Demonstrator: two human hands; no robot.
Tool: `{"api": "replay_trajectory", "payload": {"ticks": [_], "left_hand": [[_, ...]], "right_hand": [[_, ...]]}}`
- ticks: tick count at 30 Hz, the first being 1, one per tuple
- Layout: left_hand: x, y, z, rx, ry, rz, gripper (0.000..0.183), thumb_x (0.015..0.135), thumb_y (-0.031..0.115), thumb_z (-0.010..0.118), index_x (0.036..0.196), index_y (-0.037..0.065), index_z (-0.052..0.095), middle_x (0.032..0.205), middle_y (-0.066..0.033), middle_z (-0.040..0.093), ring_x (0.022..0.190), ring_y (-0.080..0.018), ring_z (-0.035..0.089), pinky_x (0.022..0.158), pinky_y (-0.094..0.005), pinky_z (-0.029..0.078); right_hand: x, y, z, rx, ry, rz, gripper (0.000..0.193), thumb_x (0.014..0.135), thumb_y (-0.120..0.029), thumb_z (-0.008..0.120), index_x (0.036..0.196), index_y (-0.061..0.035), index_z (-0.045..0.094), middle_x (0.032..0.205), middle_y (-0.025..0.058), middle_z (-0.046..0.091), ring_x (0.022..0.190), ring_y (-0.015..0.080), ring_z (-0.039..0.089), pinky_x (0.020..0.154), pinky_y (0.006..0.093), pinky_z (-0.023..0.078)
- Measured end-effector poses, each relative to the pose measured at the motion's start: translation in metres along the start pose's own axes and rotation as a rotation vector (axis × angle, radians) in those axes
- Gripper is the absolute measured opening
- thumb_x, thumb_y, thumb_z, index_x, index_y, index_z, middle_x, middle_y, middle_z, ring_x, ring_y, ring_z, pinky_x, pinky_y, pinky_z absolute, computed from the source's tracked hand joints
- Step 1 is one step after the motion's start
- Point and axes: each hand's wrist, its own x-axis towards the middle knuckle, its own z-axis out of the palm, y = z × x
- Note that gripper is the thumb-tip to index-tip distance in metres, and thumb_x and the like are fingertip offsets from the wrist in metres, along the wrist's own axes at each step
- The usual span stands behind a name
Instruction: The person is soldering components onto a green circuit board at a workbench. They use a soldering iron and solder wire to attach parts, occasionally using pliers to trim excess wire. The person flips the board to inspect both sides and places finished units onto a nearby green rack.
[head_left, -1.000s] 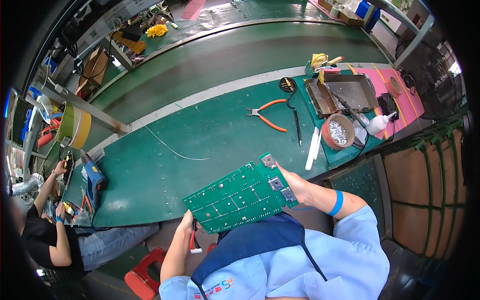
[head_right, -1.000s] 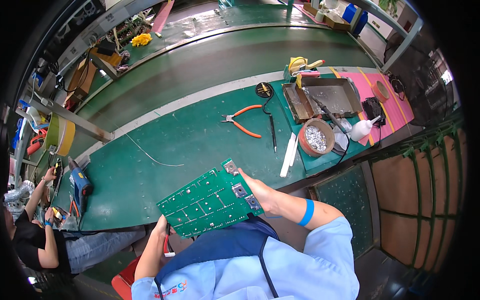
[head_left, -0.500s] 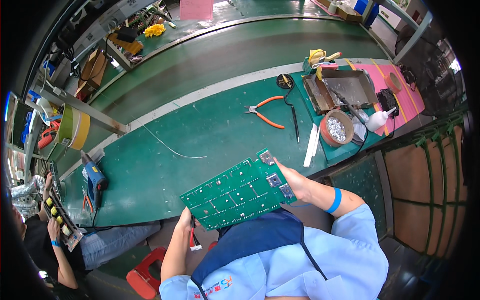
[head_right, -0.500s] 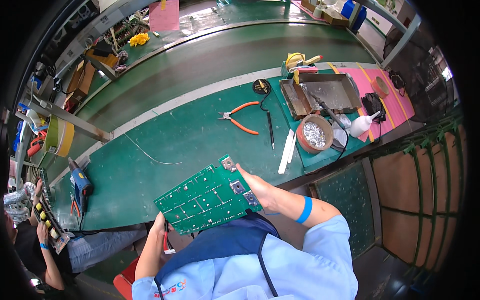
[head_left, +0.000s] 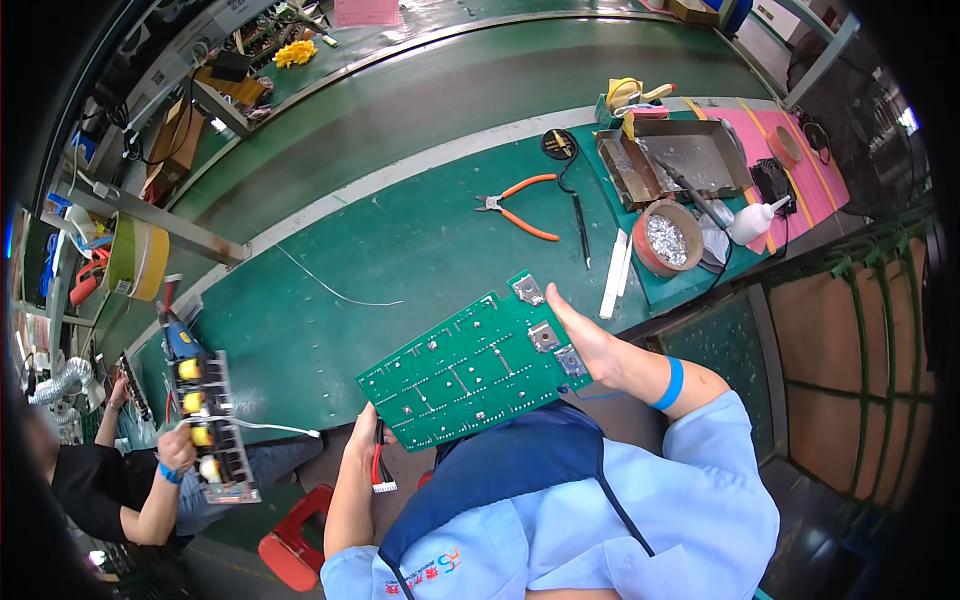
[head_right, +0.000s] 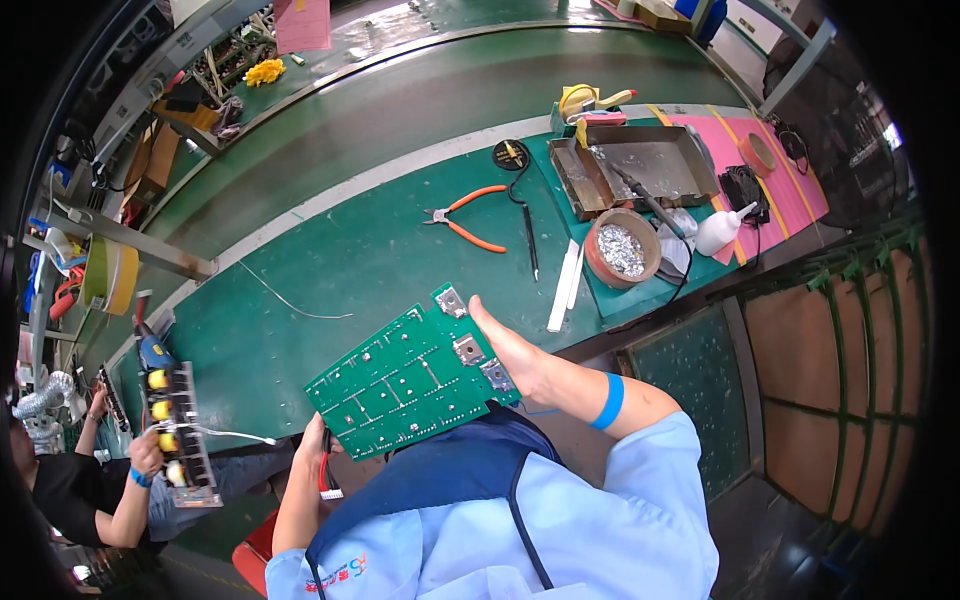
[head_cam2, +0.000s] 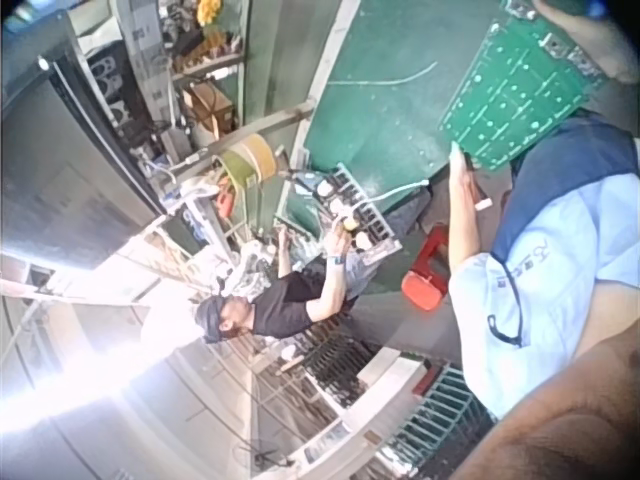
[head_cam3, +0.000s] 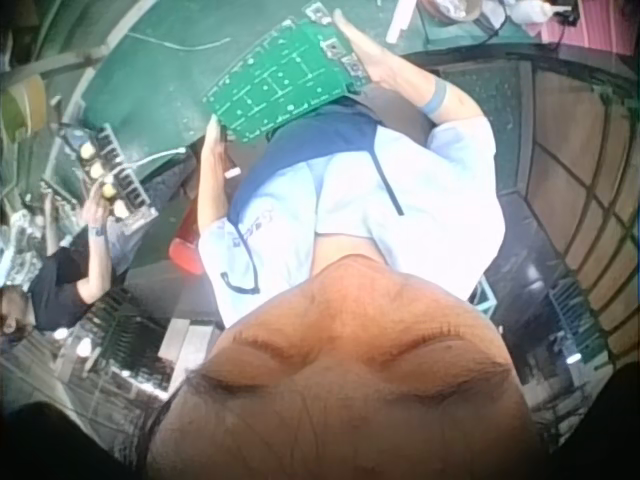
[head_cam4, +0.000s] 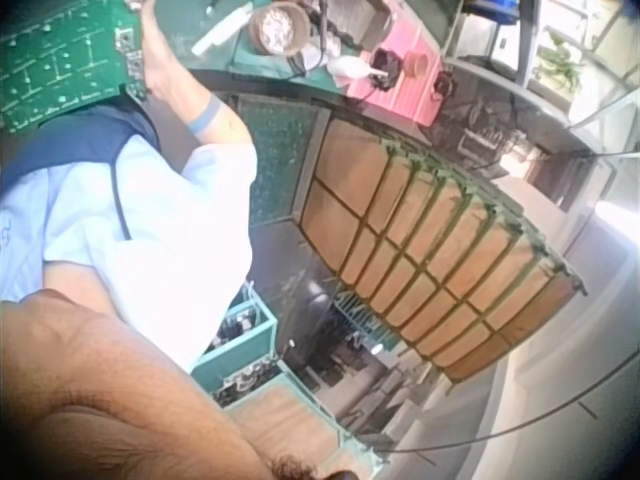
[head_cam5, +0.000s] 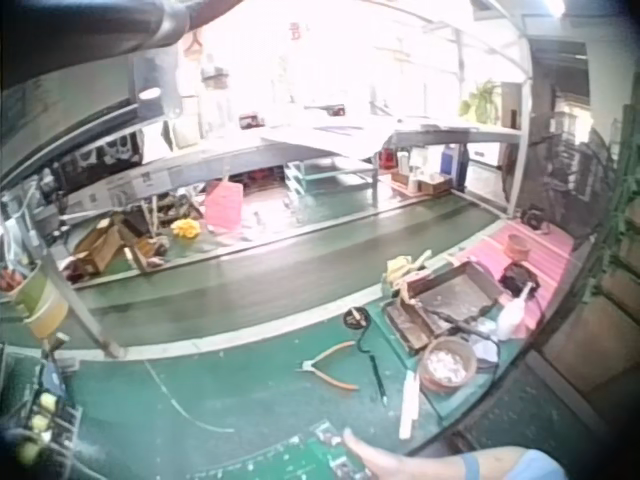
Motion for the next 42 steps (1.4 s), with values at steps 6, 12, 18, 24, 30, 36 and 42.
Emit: {"api": "replay_trajectory", "payload": {"ticks": [6, 12, 18, 24, 30, 36, 42], "left_hand": [[0.005, -0.005, 0.0, -0.034, -0.055, -0.033, 0.042, 0.089, 0.047, 0.035, 0.066, 0.015, 0.05, 0.046, 0.004, 0.036, 0.036, -0.0075, 0.024, 0.038, -0.0231, 0.02], [0.004, -0.009, 0.003, -0.027, 0.008, 0.025, 0.041, 0.089, 0.047, 0.036, 0.069, 0.015, 0.052, 0.048, 0.0036, 0.04, 0.037, -0.0075, 0.029, 0.037, -0.0235, 0.026], [-0.001, 0.022, 0.021, 0.085, 0.229, 0.136, 0.043, 0.089, 0.047, 0.038, 0.076, 0.012, 0.057, 0.052, 0.0001, 0.05, 0.039, -0.009, 0.042, 0.038, -0.0239, 0.035], [0.03, 0.054, 0.037, 0.184, 0.292, 0.247, 0.049, 0.089, 0.051, 0.035, 0.072, 0.009, 0.056, 0.049, 0.0016, 0.044, 0.038, -0.0089, 0.039, 0.038, -0.0241, 0.034], [0.038, 0.078, 0.015, 0.709, 0.402, 0.32, 0.054, 0.09, 0.047, 0.038, 0.066, 0.003, 0.059, 0.06, -0.0044, 0.055, 0.056, -0.0117, 0.053, 0.051, -0.0249, 0.041], [0.029, 0.135, -0.011, 1.211, 0.595, 0.889, 0.016, 0.077, 0.008, 0.061, 0.092, 0.005, 0.064, 0.088, -0.0115, 0.061, 0.078, -0.0206, 0.058, 0.072, -0.0292, 0.045], [0.065, 0.154, 0.014, 1.69, 0.404, 0.89, 0.023, 0.062, 0.005, 0.07, 0.083, 0.011, 0.063, 0.095, -0.0083, 0.053, 0.092, -0.0265, 0.05, 0.08, -0.035, 0.039]], "right_hand": [[-0.003, -0.002, -0.004, -0.031, 0.022, 0.01, 0.071, 0.084, -0.064, 0.026, 0.13, -0.0106, 0.036, 0.128, 0.012, 0.043, 0.113, 0.0232, 0.046, 0.092, 0.0376, 0.041], [0.0, 0.001, -0.017, -0.039, 0.033, 0.014, 0.07, 0.085, -0.063, 0.026, 0.13, -0.0109, 0.037, 0.126, 0.0114, 0.045, 0.111, 0.0226, 0.048, 0.09, 0.0372, 0.042], [0.017, -0.003, -0.044, 0.059, 0.039, -0.055, 0.067, 0.085, -0.061, 0.029, 0.126, -0.0091, 0.042, 0.119, 0.0127, 0.051, 0.103, 0.0228, 0.054, 0.086, 0.0367, 0.046], [0.059, 0.007, -0.1, 0.016, 0.142, -0.263, 0.058, 0.089, -0.051, 0.034, 0.115, -0.0013, 0.05, 0.107, 0.0099, 0.058, 0.092, 0.0174, 0.058, 0.079, 0.0289, 0.048], [0.067, 0.018, -0.123, -0.121, 0.268, -0.394, 0.05, 0.093, -0.041, 0.035, 0.11, 0.002, 0.054, 0.102, 0.0072, 0.06, 0.092, 0.0119, 0.055, 0.082, 0.0255, 0.043], [0.041, -0.004, -0.135, -0.347, 0.481, -0.903, 0.035, 0.087, -0.021, 0.054, 0.114, 0.001, 0.05, 0.106, 0.0107, 0.057, 0.095, 0.0174, 0.055, 0.086, 0.0305, 0.044], [-0.056, -0.084, -0.249, 0.557, 0.346, -1.04, 0.037, 0.09, -0.027, 0.046, 0.099, 0.0078, 0.053, 0.108, 0.0217, 0.055, 0.095, 0.0252, 0.058, 0.084, 0.0351, 0.049]]}}
